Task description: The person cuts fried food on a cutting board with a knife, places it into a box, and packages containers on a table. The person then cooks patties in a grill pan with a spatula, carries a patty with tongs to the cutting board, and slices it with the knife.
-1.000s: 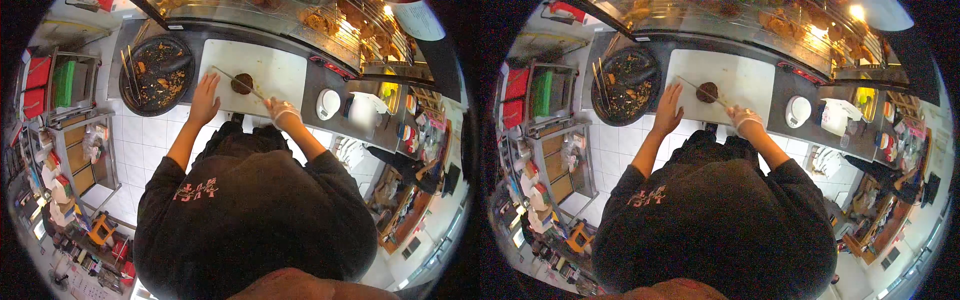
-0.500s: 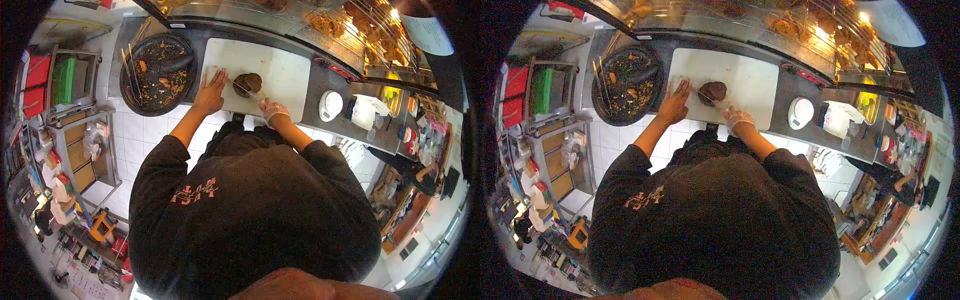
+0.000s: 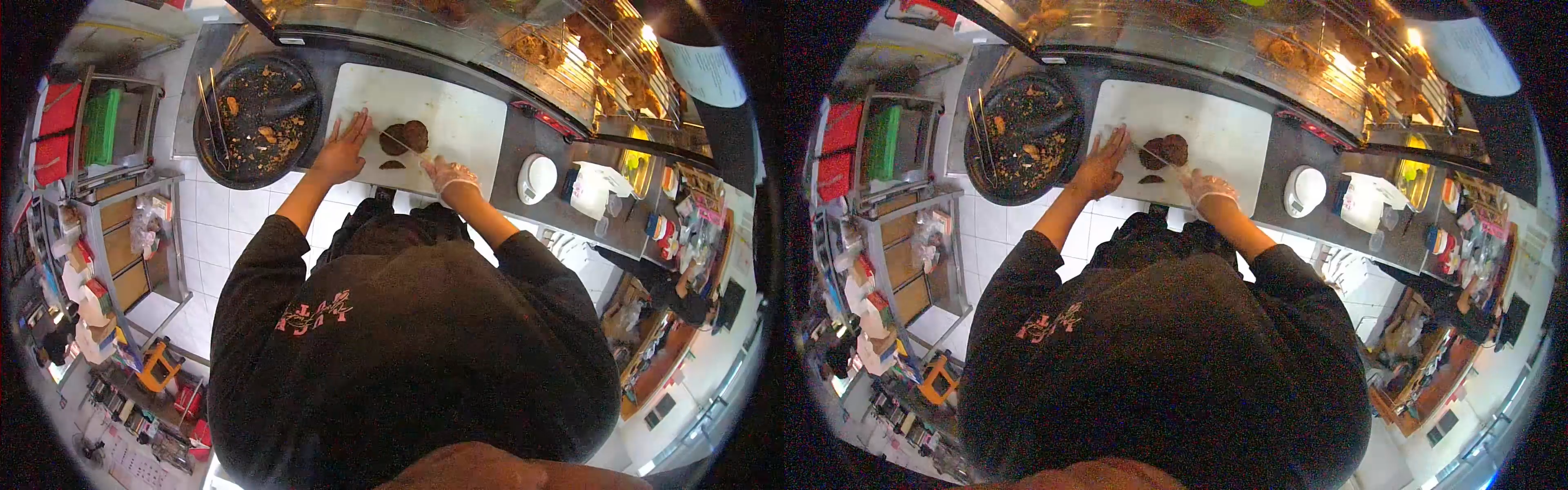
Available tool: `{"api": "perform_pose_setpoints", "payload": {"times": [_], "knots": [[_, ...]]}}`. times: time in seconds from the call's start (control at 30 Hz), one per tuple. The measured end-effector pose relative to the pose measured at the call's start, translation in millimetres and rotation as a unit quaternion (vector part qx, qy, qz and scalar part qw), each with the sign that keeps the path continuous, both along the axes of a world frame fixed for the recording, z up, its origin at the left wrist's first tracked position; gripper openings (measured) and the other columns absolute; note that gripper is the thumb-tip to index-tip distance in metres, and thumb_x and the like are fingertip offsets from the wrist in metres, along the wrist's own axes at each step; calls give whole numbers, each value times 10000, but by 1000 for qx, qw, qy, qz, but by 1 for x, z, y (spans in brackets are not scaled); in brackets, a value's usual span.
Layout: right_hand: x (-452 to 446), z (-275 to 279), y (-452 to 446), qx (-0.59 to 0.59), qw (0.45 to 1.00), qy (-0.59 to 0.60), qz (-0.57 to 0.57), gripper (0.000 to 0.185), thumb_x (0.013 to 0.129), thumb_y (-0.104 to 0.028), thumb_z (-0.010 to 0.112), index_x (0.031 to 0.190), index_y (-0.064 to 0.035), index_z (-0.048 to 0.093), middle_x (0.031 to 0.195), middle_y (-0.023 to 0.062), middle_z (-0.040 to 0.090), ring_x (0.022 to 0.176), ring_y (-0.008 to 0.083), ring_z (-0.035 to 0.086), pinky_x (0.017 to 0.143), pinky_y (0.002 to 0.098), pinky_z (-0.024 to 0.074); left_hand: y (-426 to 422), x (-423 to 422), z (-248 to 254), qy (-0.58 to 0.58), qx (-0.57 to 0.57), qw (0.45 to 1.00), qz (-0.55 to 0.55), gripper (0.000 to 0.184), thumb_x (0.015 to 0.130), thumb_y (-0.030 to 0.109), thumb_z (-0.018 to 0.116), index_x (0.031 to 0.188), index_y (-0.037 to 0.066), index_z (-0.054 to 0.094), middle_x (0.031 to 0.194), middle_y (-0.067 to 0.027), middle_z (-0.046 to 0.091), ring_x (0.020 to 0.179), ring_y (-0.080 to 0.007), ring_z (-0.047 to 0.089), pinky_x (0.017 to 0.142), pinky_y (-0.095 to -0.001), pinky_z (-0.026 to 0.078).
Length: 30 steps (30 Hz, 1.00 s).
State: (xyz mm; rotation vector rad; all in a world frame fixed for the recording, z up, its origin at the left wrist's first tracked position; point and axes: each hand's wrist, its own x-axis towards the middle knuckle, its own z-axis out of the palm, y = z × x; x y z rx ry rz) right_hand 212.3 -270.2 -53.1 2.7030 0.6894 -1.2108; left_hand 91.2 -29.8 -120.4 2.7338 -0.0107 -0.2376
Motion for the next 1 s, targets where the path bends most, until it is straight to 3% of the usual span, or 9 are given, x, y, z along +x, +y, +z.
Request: {"api": "perform_pose_setpoints", "payload": {"times": [0.17,0.27,0.37,0.43,0.53,0.63,0.77,1.0], "knots": [[-1,-52,-18,42,999,25,2,565,993,-555,292,1216,-91,525,1139,231,643,1100,406,603,918,497,474,-1,6,2,6,23,1000,-10,938,721,153,620,1510,10,133,1596,-181,94,1479,-327,106,1188,-522,93],[-1,-42,-12,46,999,25,-4,563,994,-549,290,1239,-92,507,1142,232,642,1116,408,594,927,496,471,0,8,9,27,48,998,-24,931,719,174,612,1508,11,144,1597,-178,97,1479,-327,106,1187,-519,98],[10,-4,1,8,999,33,0,577,994,-551,284,1272,-91,492,1161,228,636,1126,404,590,940,499,463,3,8,9,38,46,998,-8,948,763,180,603,1529,28,66,1607,-149,60,1486,-281,99,1196,-489,98],[16,14,2,-22,999,47,6,590,993,-556,279,1285,-90,490,1177,223,632,1128,401,591,948,501,458,2,7,20,-50,-21,998,19,942,760,171,603,1525,22,74,1604,-159,67,1483,-297,103,1194,-494,101],[29,26,0,4,1000,18,10,582,996,-547,272,1306,-106,490,1210,207,622,1148,383,586,961,505,449,-1,23,30,-62,-17,998,26,935,763,169,608,1522,18,82,1603,-165,71,1483,-305,95,1194,-498,98],[39,24,1,-17,999,47,10,584,998,-551,262,1318,-114,480,1245,196,605,1166,369,578,969,505,445,-4,29,15,-37,-7,999,20,935,760,159,608,1522,19,84,1601,-167,82,1482,-303,101,1195,-493,103],[37,-20,-15,-18,999,37,29,602,995,-569,255,1328,-114,466,1258,203,593,1194,382,551,978,509,436,-12,27,4,-13,9,1000,20,920,765,160,603,1520,16,97,1599,-165,93,1481,-302,107,1196,-488,106],[40,-1,-18,12,999,29,12,617,993,-586,252,1334,-116,460,1225,242,595,1190,400,544,1004,500,415,-13,31,19,-40,18,999,27,917,753,122,625,1519,33,130,1602,-137,111,1481,-294,119,1194,-490,115]]}}
